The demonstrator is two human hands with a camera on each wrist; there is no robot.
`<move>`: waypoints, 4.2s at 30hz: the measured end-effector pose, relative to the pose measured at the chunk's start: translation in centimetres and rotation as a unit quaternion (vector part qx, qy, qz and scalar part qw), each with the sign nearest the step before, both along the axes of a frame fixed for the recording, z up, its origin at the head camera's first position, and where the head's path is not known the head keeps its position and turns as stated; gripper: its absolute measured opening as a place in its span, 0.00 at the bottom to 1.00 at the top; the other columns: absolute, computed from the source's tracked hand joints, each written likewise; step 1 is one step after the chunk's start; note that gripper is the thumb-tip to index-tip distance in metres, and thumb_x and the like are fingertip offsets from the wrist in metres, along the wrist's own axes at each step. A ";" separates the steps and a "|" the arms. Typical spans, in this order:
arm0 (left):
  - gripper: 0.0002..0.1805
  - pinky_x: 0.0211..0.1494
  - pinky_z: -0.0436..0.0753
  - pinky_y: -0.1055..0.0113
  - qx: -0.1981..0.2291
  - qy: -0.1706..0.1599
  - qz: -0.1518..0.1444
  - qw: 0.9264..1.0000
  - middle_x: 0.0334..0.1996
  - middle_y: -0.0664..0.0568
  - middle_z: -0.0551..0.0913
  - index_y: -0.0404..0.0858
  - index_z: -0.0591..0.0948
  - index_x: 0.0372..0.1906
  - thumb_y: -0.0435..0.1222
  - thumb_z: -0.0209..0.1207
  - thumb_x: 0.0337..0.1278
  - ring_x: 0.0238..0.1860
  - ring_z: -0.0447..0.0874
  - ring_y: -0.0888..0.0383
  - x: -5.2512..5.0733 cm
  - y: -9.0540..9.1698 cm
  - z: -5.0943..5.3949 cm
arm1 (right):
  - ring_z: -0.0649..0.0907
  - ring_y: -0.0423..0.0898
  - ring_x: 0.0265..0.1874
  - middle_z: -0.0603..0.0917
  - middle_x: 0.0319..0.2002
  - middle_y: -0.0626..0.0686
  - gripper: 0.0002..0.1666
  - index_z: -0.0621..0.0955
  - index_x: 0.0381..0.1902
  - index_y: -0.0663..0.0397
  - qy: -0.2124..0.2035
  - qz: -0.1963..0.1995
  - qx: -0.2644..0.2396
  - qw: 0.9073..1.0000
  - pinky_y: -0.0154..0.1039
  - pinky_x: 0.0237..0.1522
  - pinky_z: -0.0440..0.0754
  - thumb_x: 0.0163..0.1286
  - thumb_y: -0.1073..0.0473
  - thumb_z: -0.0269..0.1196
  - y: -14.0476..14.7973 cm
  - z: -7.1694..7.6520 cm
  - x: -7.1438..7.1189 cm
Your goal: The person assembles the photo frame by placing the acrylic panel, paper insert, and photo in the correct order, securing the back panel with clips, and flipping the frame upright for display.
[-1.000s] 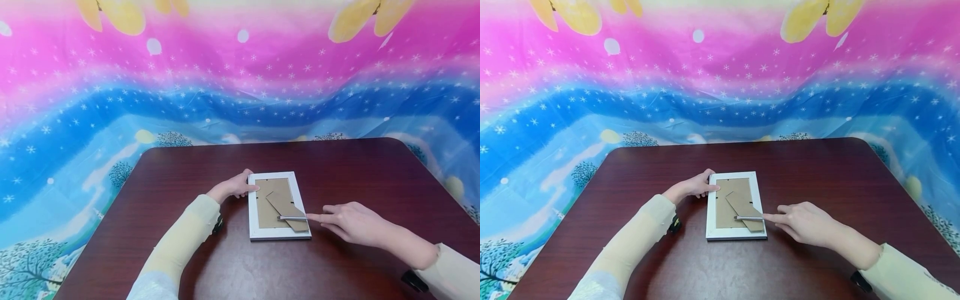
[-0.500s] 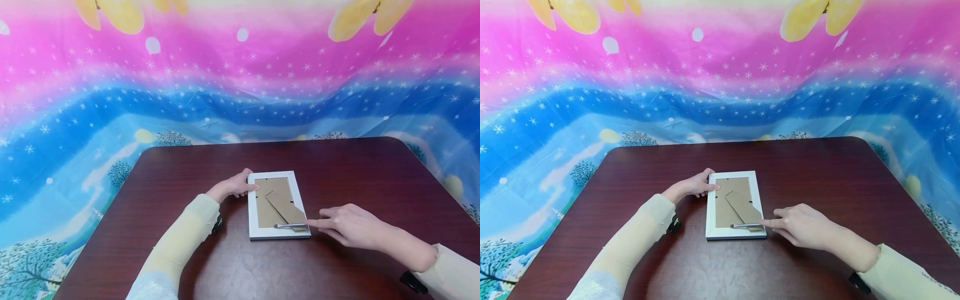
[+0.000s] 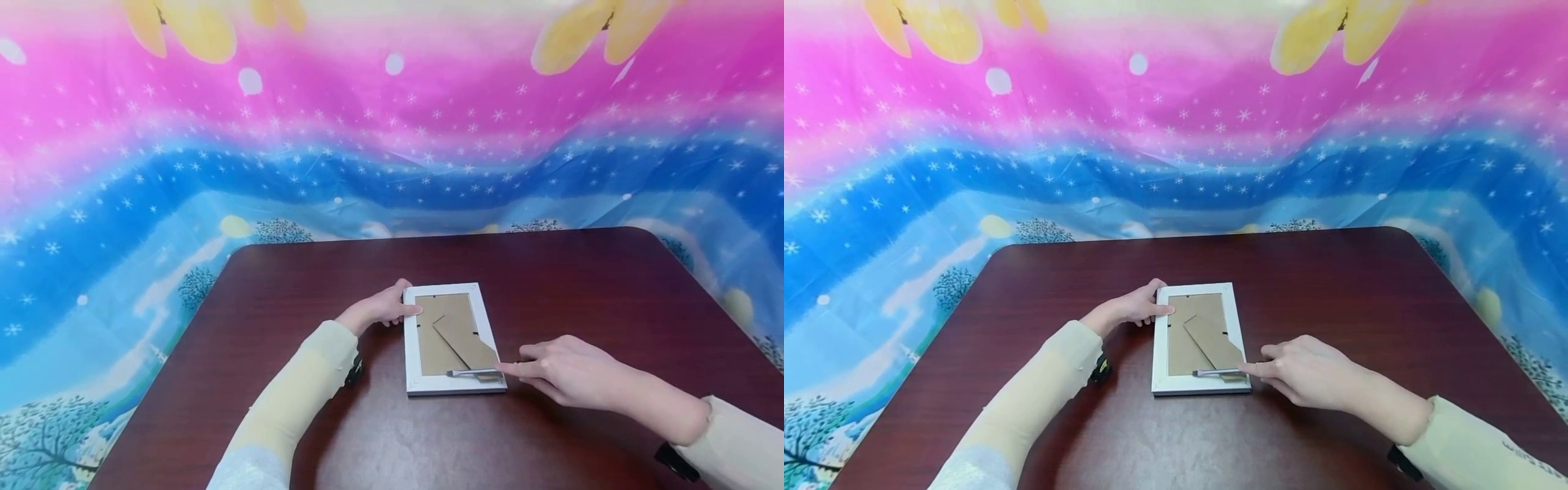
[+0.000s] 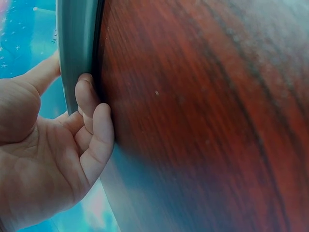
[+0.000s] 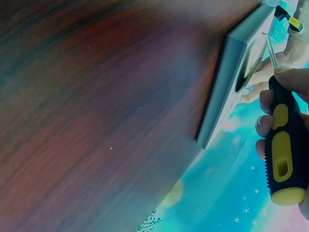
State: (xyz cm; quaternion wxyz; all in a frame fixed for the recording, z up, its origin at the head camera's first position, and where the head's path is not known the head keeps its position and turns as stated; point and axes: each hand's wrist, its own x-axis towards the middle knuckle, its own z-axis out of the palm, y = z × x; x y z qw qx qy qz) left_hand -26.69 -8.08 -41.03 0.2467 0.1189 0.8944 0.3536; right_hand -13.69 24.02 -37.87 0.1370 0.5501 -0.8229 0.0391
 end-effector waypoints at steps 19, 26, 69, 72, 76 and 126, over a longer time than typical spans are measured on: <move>0.32 0.27 0.74 0.63 0.002 -0.003 0.005 1.000 0.27 0.44 0.74 0.39 0.58 0.67 0.43 0.59 0.67 0.27 0.73 0.53 0.1 0.1 -0.1 | 0.52 0.33 0.13 0.68 0.22 0.39 0.29 0.85 0.52 0.45 -0.029 -0.014 0.027 0.999 0.26 0.14 0.50 0.50 0.66 0.73 -0.6 0.7 0.0; 0.32 0.28 0.75 0.62 0.001 -0.001 0.003 1.000 0.28 0.44 0.74 0.39 0.58 0.66 0.43 0.59 0.67 0.27 0.73 0.52 0.0 0.1 -0.1 | 0.58 0.31 0.14 0.71 0.23 0.40 0.28 0.85 0.53 0.46 -0.045 -0.015 0.025 0.999 0.25 0.15 0.52 0.52 0.65 0.73 -0.6 0.4 -0.1; 0.31 0.26 0.74 0.64 0.006 -0.002 -0.006 1.000 0.25 0.45 0.74 0.38 0.58 0.66 0.44 0.59 0.67 0.25 0.72 0.54 0.1 -0.1 -0.1 | 0.62 0.35 0.12 0.67 0.15 0.38 0.10 0.78 0.41 0.55 -0.102 -0.245 -0.029 0.964 0.35 0.15 0.60 0.65 0.60 0.67 2.9 0.8 -6.2; 0.32 0.26 0.74 0.64 0.005 0.000 -0.006 1.000 0.26 0.45 0.74 0.38 0.58 0.66 0.44 0.59 0.67 0.25 0.73 0.54 0.1 0.0 -0.1 | 0.63 0.37 0.12 0.67 0.15 0.39 0.09 0.76 0.39 0.55 -0.114 -0.259 -0.017 0.959 0.36 0.15 0.60 0.66 0.59 0.65 3.5 0.6 -7.0; 0.32 0.26 0.74 0.64 0.004 0.003 -0.009 1.000 0.26 0.45 0.74 0.38 0.58 0.66 0.44 0.59 0.67 0.25 0.73 0.53 0.0 0.0 0.0 | 0.64 0.38 0.11 0.67 0.14 0.42 0.09 0.75 0.38 0.58 -0.137 -0.280 -0.002 0.950 0.36 0.14 0.60 0.66 0.60 0.64 3.9 0.5 -7.9; 0.30 0.27 0.74 0.63 0.008 -0.001 -0.008 1.000 0.26 0.45 0.74 0.38 0.60 0.64 0.45 0.60 0.66 0.26 0.72 0.53 0.1 -0.1 0.0 | 0.75 0.44 0.19 0.74 0.23 0.52 0.14 0.74 0.37 0.67 -0.248 -0.382 0.077 0.887 0.40 0.21 0.75 0.66 0.60 0.64 6.9 -1.8 -10.2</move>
